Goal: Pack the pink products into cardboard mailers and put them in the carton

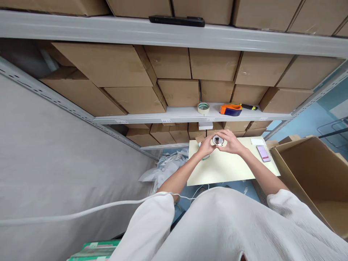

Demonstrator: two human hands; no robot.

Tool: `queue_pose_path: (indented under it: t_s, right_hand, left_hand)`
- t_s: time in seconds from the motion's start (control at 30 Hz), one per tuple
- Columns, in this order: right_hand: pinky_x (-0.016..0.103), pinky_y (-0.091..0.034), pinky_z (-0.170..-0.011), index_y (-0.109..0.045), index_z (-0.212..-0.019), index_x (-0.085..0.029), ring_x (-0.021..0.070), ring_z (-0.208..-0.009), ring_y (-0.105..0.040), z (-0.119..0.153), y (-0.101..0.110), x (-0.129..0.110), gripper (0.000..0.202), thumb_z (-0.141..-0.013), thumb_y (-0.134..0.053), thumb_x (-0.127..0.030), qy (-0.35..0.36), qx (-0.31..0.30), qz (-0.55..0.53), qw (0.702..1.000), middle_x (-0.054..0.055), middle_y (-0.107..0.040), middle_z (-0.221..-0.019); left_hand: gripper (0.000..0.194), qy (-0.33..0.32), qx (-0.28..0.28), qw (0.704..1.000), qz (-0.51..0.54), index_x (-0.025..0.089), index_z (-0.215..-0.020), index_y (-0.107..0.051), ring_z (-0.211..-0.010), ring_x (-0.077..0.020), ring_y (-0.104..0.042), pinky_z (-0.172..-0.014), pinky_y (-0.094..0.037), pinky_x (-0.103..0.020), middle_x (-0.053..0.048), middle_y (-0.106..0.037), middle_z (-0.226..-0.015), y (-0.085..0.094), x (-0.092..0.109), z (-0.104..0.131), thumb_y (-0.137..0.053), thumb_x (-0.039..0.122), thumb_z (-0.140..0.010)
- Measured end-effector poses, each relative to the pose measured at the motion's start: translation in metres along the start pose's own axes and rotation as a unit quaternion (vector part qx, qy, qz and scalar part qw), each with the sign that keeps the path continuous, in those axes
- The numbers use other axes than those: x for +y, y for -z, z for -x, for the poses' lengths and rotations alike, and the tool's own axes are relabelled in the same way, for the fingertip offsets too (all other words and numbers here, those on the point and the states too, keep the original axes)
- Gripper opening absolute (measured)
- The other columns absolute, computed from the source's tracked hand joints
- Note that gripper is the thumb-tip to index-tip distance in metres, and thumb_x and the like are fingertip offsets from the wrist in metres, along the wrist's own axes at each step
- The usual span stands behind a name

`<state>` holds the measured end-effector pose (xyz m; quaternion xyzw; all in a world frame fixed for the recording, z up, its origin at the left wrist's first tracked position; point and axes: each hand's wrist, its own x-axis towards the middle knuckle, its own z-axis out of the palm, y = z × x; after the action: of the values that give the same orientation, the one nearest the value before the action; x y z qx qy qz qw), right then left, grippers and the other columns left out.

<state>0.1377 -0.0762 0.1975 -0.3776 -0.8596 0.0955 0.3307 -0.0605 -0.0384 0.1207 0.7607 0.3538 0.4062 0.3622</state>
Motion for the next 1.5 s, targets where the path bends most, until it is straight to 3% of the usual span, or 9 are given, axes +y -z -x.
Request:
queue_pose_path:
  t_s: [0.1,0.27,0.4,0.57,0.77,0.87,1.03,1.23,1.5]
  right_hand:
    - [0.056,-0.052,-0.112,-0.048,-0.165,-0.036,0.0341,-0.134,-0.059,0.014,0.014,0.007,0.079,-0.091,-0.073,-0.028,-0.010,-0.003,-0.031,0.999,0.013,-0.060,-0.145]
    - [0.061,-0.047,-0.114,-0.040,-0.170,-0.036,0.0354,-0.132,-0.060,0.026,0.035,0.013,0.080,-0.095,-0.067,-0.028,-0.050,-0.030,-0.042,0.997,0.012,-0.064,-0.144]
    - [0.063,-0.041,-0.117,-0.039,-0.170,-0.036,0.0387,-0.137,-0.057,0.028,0.033,0.018,0.083,-0.095,-0.074,-0.041,-0.055,-0.062,-0.023,0.996,0.012,-0.066,-0.149]
    - [0.062,-0.036,-0.121,-0.047,-0.166,-0.035,0.0413,-0.144,-0.052,0.030,0.035,0.035,0.081,-0.093,-0.079,-0.051,-0.064,-0.029,0.018,0.997,0.015,-0.060,-0.155]
    - [0.058,-0.044,-0.112,-0.045,-0.167,-0.032,0.0377,-0.134,-0.059,0.038,0.047,0.046,0.074,-0.098,-0.070,-0.044,-0.076,-0.033,-0.029,0.996,0.015,-0.066,-0.146]
    - [0.058,-0.042,-0.114,-0.044,-0.168,-0.033,0.0360,-0.136,-0.058,0.037,0.037,0.037,0.070,-0.101,-0.062,-0.038,-0.065,-0.062,-0.056,0.994,0.013,-0.066,-0.148]
    - [0.060,-0.035,-0.119,-0.047,-0.166,-0.031,0.0358,-0.137,-0.058,0.032,0.012,0.027,0.068,-0.102,-0.065,-0.043,-0.078,-0.066,-0.042,0.994,0.013,-0.070,-0.143]
    - [0.060,-0.038,-0.117,-0.051,-0.163,-0.033,0.0390,-0.142,-0.054,0.034,0.016,0.033,0.069,-0.098,-0.071,-0.047,-0.108,-0.006,0.016,0.994,0.015,-0.062,-0.153]
    - [0.061,-0.037,-0.117,-0.055,-0.160,-0.031,0.0387,-0.139,-0.057,0.032,0.012,0.031,0.066,-0.098,-0.072,-0.042,-0.091,-0.044,0.014,0.995,0.015,-0.067,-0.148]
  left_hand:
    - [0.064,0.030,0.009,0.999,0.010,0.023,-0.143,-0.064,-0.128,-0.0315,-0.070,-0.110,-0.056,-0.046,-0.010,-0.073,-0.142,-0.012,0.005,-0.001,-0.082,0.017,-0.081]
    - [0.060,0.062,0.025,0.997,0.033,0.023,-0.138,-0.067,-0.123,-0.0313,-0.072,-0.109,-0.057,-0.047,-0.011,-0.076,-0.135,-0.034,0.010,-0.004,-0.088,0.027,-0.082]
    - [0.063,0.065,0.013,0.997,0.028,0.021,-0.144,-0.064,-0.124,-0.0334,-0.072,-0.108,-0.057,-0.049,-0.014,-0.075,-0.137,-0.049,0.013,-0.007,-0.084,0.030,-0.085]
    - [0.062,0.072,0.019,0.997,0.029,0.020,-0.146,-0.061,-0.123,-0.0332,-0.072,-0.106,-0.057,-0.048,-0.015,-0.073,-0.140,-0.062,0.016,-0.010,-0.080,0.038,-0.090]
    - [0.052,0.139,0.038,0.990,0.012,0.022,-0.130,-0.067,-0.111,-0.0322,-0.074,-0.099,-0.059,-0.047,-0.010,-0.078,-0.123,-0.061,0.011,-0.011,-0.086,0.034,-0.083]
    - [0.053,0.111,0.020,0.994,0.011,0.023,-0.135,-0.066,-0.115,-0.0315,-0.073,-0.102,-0.059,-0.046,-0.009,-0.077,-0.127,-0.061,0.010,-0.010,-0.081,0.027,-0.084]
    - [0.049,0.113,-0.030,0.993,-0.028,0.019,-0.134,-0.068,-0.111,-0.0351,-0.074,-0.097,-0.060,-0.048,-0.013,-0.076,-0.128,-0.064,0.010,-0.009,-0.071,0.021,-0.085]
    - [0.062,0.112,0.033,0.993,0.014,0.024,-0.145,-0.063,-0.120,-0.0330,-0.072,-0.105,-0.058,-0.048,-0.011,-0.075,-0.137,-0.057,0.006,-0.008,-0.079,0.025,-0.085]
    - [0.071,0.109,0.029,0.993,0.020,0.022,-0.145,-0.065,-0.130,-0.0352,-0.070,-0.113,-0.055,-0.052,-0.013,-0.073,-0.143,-0.053,-0.007,-0.007,-0.085,0.020,-0.077]
